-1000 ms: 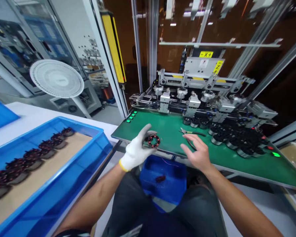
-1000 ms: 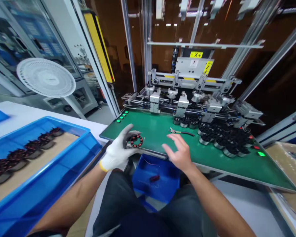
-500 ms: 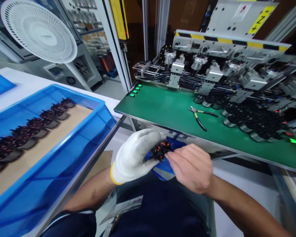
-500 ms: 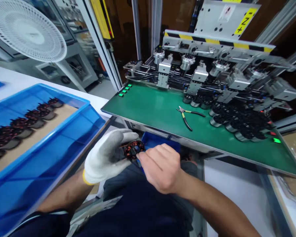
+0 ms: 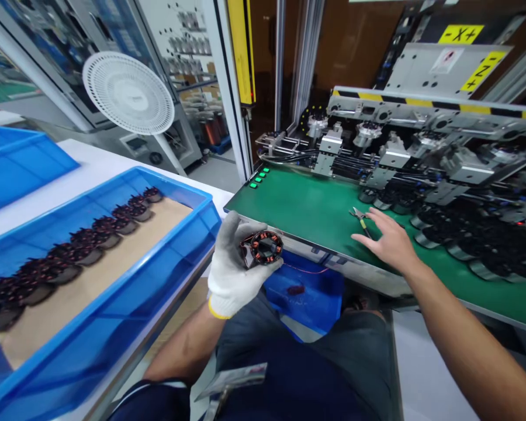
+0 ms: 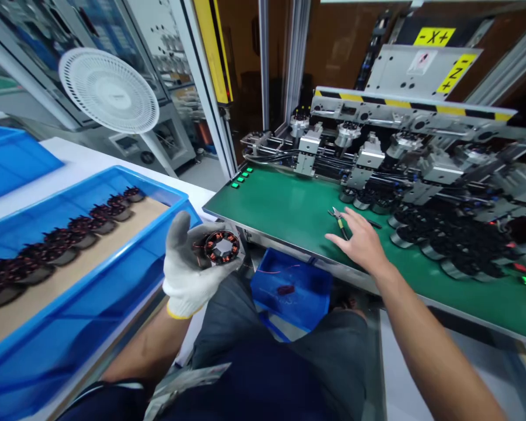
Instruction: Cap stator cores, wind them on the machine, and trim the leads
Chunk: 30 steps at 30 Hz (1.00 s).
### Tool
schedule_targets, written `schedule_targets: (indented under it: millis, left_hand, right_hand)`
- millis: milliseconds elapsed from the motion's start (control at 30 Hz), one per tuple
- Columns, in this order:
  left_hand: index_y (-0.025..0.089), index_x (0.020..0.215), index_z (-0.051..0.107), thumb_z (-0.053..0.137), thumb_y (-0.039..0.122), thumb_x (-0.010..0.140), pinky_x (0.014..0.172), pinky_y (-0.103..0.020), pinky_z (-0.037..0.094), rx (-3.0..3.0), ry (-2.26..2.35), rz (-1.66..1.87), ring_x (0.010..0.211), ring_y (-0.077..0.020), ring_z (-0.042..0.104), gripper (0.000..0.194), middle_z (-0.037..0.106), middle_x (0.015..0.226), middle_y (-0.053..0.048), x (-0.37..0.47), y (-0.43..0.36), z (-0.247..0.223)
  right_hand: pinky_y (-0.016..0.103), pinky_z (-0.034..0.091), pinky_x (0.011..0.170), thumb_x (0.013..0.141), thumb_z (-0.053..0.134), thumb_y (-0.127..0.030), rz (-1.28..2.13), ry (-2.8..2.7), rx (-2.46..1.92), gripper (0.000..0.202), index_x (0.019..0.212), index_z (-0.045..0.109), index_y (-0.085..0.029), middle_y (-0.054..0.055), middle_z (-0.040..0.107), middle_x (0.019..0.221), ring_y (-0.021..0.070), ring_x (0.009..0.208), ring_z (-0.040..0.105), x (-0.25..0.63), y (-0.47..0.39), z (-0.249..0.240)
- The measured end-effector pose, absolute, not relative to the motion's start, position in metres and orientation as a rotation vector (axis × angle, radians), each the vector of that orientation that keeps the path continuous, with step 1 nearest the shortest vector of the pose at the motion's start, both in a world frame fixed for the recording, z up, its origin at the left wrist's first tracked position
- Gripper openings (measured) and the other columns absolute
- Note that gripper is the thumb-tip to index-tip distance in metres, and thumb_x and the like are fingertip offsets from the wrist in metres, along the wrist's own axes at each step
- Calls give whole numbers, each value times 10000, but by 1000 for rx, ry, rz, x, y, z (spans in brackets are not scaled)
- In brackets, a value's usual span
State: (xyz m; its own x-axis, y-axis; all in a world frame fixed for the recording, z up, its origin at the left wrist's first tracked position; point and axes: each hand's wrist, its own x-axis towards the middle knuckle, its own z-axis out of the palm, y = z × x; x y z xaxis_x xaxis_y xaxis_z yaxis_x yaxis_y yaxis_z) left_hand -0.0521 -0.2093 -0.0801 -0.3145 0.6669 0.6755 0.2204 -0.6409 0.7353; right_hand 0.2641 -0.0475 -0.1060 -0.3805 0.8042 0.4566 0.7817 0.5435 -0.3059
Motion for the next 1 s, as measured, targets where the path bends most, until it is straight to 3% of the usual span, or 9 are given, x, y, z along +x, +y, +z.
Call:
schedule_targets:
  millis: [100, 200, 367, 467, 600, 633, 700, 800, 1000]
  left_hand:
    - [418, 1517, 407, 894, 35, 630, 933, -282, 620, 1582, 1140, 2031, 1071, -172, 727, 1082, 724, 1181, -3, -55, -209, -82]
    - [412, 1516, 409, 908, 50, 617, 928, -277, 617, 1596, 1139, 2033, 1072, -173, 726, 1090, 725, 1181, -4, -60, -209, -85]
    - [383, 1529, 394, 920, 153, 669, 913, -289, 631, 1628, 1180, 2056, 1047, -177, 731, 1034, 722, 1164, -9, -64, -207, -85]
    - [395, 1533, 378, 902, 190, 711, 925, -303, 636, 1631, 1191, 2050, 1045, -178, 725, 995, 708, 1173, -4, -62, -207, -84]
    - [398, 1566, 276, 831, 331, 809, 926, -438, 639, 1680, 1313, 1972, 1085, -239, 699, 941, 671, 1225, -47, -60, -210, -82]
    - [400, 1568, 268, 821, 347, 817, 920, -458, 639, 1681, 1332, 1968, 1085, -247, 695, 933, 665, 1230, -52, -59, -210, -82]
    - [410, 1560, 292, 828, 336, 806, 905, -459, 643, 1656, 1349, 1989, 1070, -244, 695, 928, 663, 1212, -47, -57, -211, -81]
    - [427, 1529, 359, 855, 317, 776, 891, -435, 649, 1630, 1362, 2042, 1039, -225, 699, 909, 668, 1167, -22, -51, -209, -78]
    - [421, 1520, 385, 855, 331, 785, 916, -438, 643, 1656, 1354, 2027, 1027, -217, 700, 876, 670, 1155, -28, -42, -209, -74]
  right_hand:
    - [683, 366, 1130, 850, 560, -675, 73, -2371, -1525, 787, 1355, 587, -73, 293, 493, 1498, 478, 1422, 429, 286, -19, -126]
    - [761, 329, 1080, 872, 486, -656, 110, -2390, -1524, 760, 1352, 589, -75, 305, 530, 1438, 508, 1357, 463, 295, -20, -133]
    - [691, 408, 1052, 872, 496, -588, 258, -2299, -1466, 672, 1209, 657, -29, 320, 638, 1202, 478, 1193, 574, 295, -28, -125]
    - [622, 518, 965, 899, 505, -596, 416, -2177, -1443, 593, 1155, 675, -89, 250, 705, 1057, 410, 1030, 674, 297, -37, -117]
    - [456, 626, 798, 1040, 225, -558, 875, -1970, -1244, 581, 1280, 602, -186, 152, 741, 1025, 286, 911, 747, 287, -92, -106]
    - [450, 628, 805, 1046, 234, -553, 1103, -1853, -1122, 563, 1312, 583, -199, 152, 736, 1064, 283, 942, 748, 280, -115, -104]
    - [434, 621, 845, 1005, 458, -550, 1495, -1587, -917, 486, 1374, 551, -248, 140, 702, 1165, 276, 1002, 734, 262, -166, -102]
    - [424, 565, 990, 943, 660, -435, 1776, -1499, -819, 572, 1468, 458, -332, 105, 640, 1267, 253, 1110, 693, 232, -231, -99]
    - [493, 456, 1112, 978, 630, -426, 1952, -1478, -662, 629, 1528, 338, -344, 110, 542, 1375, 255, 1294, 568, 199, -253, -98]
